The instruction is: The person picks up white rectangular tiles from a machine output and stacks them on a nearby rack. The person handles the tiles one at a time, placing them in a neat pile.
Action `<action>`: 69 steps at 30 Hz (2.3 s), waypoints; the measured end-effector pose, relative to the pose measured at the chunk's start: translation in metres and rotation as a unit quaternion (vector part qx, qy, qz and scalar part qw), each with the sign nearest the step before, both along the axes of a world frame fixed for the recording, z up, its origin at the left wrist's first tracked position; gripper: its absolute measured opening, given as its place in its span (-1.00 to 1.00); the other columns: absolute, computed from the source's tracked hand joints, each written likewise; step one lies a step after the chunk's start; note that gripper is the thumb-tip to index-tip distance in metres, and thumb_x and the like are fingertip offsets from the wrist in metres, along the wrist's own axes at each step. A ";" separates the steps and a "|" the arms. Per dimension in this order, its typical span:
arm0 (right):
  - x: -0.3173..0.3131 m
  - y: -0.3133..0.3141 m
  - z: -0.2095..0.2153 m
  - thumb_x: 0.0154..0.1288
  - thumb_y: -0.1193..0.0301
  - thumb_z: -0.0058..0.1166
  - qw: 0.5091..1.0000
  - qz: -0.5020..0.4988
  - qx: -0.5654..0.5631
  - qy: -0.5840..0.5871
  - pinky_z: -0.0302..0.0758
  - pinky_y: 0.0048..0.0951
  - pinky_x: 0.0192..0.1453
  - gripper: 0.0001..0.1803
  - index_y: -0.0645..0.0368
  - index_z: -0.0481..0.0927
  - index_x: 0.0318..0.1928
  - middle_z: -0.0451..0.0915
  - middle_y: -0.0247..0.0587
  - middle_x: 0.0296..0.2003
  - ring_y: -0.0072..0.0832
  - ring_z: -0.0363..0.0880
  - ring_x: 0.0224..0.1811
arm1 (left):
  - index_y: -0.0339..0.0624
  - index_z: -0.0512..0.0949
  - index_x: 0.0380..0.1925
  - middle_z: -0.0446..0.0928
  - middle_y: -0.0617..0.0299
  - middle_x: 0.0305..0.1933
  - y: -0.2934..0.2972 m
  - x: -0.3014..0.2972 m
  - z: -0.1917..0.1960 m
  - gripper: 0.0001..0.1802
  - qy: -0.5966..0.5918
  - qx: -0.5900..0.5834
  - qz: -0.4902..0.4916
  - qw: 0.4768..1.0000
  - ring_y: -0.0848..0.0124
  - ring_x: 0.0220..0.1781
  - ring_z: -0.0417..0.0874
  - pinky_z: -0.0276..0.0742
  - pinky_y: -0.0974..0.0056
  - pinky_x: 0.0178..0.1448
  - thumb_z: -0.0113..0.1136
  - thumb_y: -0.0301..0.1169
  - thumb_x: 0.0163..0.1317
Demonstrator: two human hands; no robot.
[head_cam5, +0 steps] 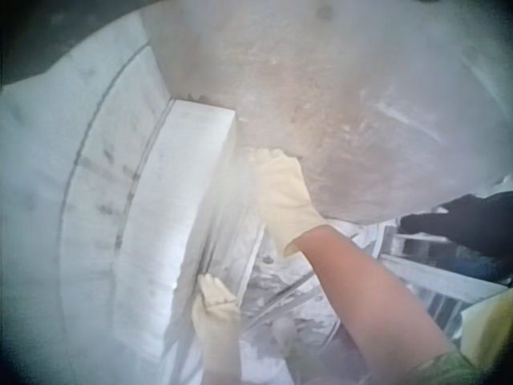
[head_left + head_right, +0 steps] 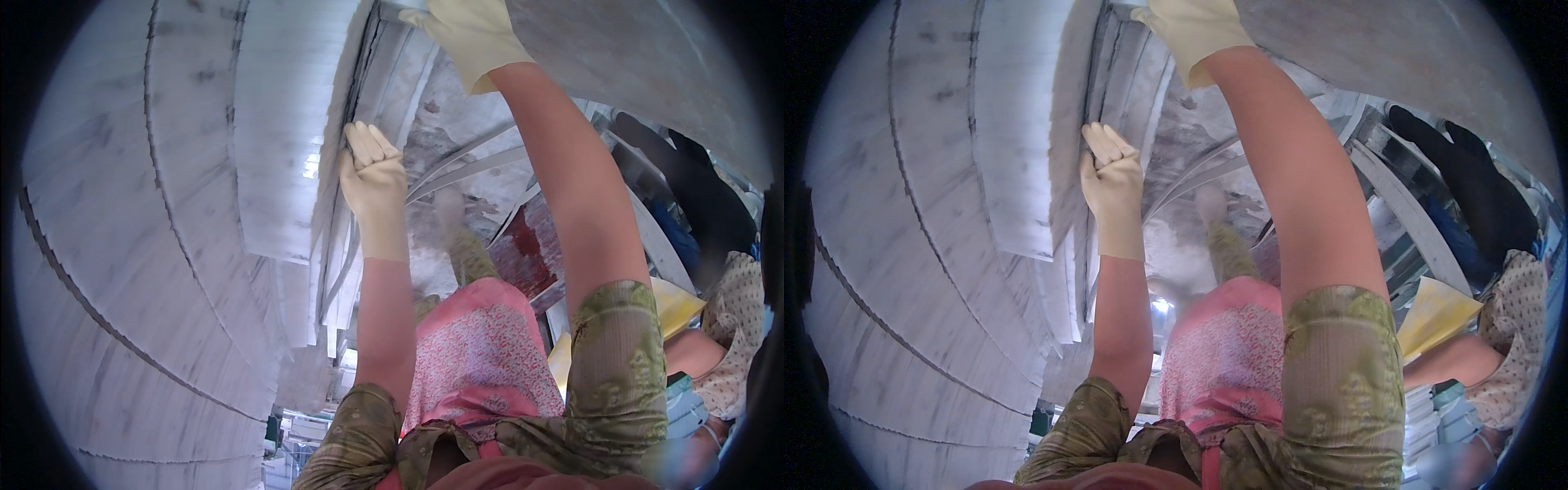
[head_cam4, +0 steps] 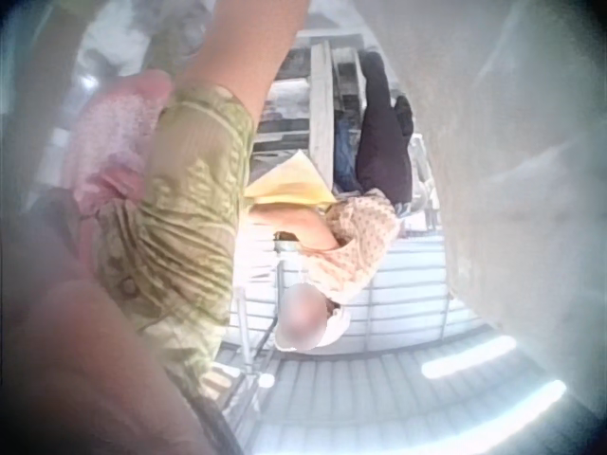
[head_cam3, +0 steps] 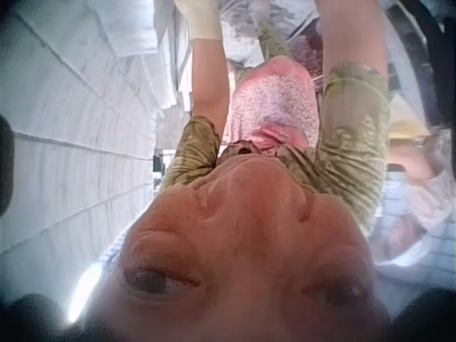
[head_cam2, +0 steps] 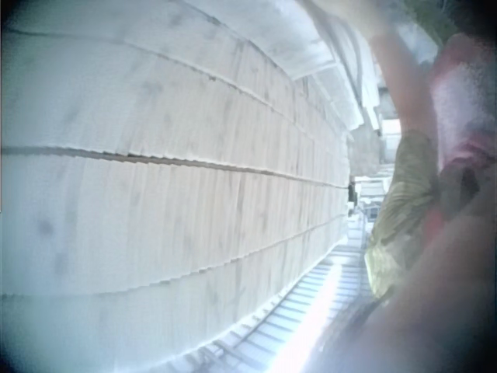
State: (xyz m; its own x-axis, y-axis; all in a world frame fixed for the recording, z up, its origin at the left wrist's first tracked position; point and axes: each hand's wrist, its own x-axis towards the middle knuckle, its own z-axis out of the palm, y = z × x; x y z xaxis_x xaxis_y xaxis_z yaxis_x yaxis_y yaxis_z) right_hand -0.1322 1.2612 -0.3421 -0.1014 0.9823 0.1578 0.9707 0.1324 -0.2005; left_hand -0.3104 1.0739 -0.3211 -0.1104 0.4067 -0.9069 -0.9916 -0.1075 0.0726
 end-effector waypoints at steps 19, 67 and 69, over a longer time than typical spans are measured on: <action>0.012 -0.040 -0.001 0.48 0.03 0.05 0.711 -0.049 -0.185 0.677 0.32 -0.24 0.48 -0.26 0.30 0.30 0.44 0.49 -0.03 0.32 -0.20 0.43 0.39 | -0.34 0.37 0.30 0.46 0.11 0.41 0.008 -0.015 0.005 -0.55 0.047 -0.028 -0.124 0.991 0.20 0.43 0.46 0.49 0.14 0.48 -0.22 -0.26 0.62; 0.027 -0.030 -0.052 0.26 0.52 0.14 0.927 -0.059 -0.177 0.326 0.29 -0.23 0.53 -0.16 -0.04 0.14 0.53 0.26 -0.03 0.45 -0.25 0.24 0.51 | -0.46 0.24 0.37 0.36 -0.10 0.44 0.050 -0.001 0.027 -0.53 0.086 0.091 -0.216 0.968 0.09 0.49 0.38 0.36 -0.02 0.55 -0.18 -0.41 0.57; 0.023 -0.032 -0.052 0.26 0.55 0.12 0.936 -0.063 -0.159 0.308 0.28 -0.23 0.54 -0.15 -0.08 0.14 0.54 0.24 -0.03 0.47 -0.25 0.23 0.52 | -0.44 0.24 0.37 0.37 -0.10 0.44 0.051 -0.002 0.027 -0.52 0.053 0.094 -0.199 0.974 0.11 0.49 0.38 0.36 -0.02 0.55 -0.19 -0.38 0.58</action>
State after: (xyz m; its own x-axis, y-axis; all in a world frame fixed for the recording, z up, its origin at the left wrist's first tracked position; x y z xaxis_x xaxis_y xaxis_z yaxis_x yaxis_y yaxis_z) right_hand -0.1094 1.2291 -0.3941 0.0314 0.9875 -0.1543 0.6615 -0.1362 -0.7375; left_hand -0.3121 1.1252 -0.2942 0.0004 0.5946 -0.8040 -0.9452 0.2628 0.1939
